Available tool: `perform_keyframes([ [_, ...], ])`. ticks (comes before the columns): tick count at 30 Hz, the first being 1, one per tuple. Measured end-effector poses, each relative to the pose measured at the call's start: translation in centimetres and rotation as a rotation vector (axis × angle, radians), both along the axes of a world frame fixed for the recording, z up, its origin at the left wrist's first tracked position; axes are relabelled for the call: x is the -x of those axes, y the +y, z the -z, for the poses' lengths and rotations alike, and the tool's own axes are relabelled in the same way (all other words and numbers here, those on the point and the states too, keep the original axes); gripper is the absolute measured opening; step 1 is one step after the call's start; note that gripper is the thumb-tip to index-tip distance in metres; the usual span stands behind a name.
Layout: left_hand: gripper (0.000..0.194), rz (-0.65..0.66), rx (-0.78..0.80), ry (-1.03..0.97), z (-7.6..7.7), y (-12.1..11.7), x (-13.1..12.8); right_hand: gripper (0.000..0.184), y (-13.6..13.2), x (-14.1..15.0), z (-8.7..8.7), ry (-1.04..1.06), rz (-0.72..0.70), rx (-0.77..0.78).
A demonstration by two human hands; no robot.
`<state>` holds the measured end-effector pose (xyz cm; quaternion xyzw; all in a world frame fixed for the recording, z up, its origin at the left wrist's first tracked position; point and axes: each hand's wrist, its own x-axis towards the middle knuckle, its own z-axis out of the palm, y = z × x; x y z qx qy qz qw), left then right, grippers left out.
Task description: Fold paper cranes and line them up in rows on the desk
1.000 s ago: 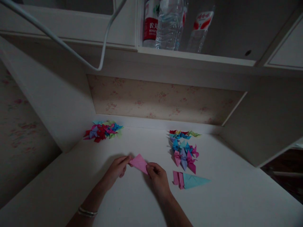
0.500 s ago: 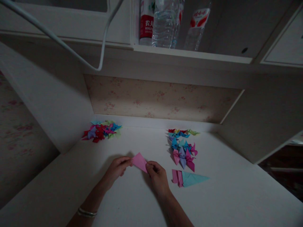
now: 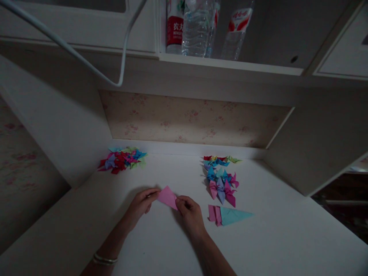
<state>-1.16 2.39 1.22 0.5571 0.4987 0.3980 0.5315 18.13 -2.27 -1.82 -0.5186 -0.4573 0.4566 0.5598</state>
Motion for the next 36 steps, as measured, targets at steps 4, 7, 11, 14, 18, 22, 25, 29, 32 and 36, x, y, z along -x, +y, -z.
perform_keyframes([
  [4, 0.035, 0.032, -0.076, 0.067, 0.7, 0.4, 0.0, 0.03, 0.1, 0.0, 0.4, -0.008, -0.019, -0.014],
  [7, 0.028, 0.051, -0.165, 0.087, 1.5, 0.8, 0.0, 0.031, 0.1, 0.1, 0.4, 0.013, 0.019, -0.011],
  [11, 0.027, 0.034, -0.195, 0.104, 2.3, 1.3, 0.2, 0.028, 0.3, 0.1, 0.2, 0.109, 0.066, 0.01],
  [14, 0.026, 0.0, -0.216, 0.111, 2.5, 1.5, 0.4, 0.025, 0.3, 0.0, 0.1, 0.181, 0.082, 0.013],
  [18, 0.025, -0.031, -0.212, 0.097, 2.4, 1.5, 0.2, 0.023, 0.5, -0.1, 0.1, 0.185, 0.119, -0.016],
  [22, 0.023, -0.042, -0.147, 0.044, 2.0, 1.1, -0.2, 0.028, 0.7, -0.3, 0.4, 0.168, 0.197, -0.005],
  [25, 0.024, -0.006, -0.032, 0.025, 1.4, 0.5, -0.4, 0.035, 0.8, -0.5, 0.5, 0.191, 0.243, -0.005],
  [29, 0.024, 0.021, 0.025, -0.022, 0.8, -0.1, -0.4, 0.047, 0.8, -0.7, 0.1, 0.273, 0.311, 0.006],
  [32, 0.026, 0.015, 0.063, -0.039, 0.8, -0.1, -0.3, 0.052, 0.8, -0.6, -0.3, 0.358, 0.327, -0.005],
  [36, 0.025, 0.032, 0.06, -0.061, 1.0, 0.0, -0.2, 0.053, 0.8, -0.5, -0.5, 0.423, 0.306, -0.008],
])
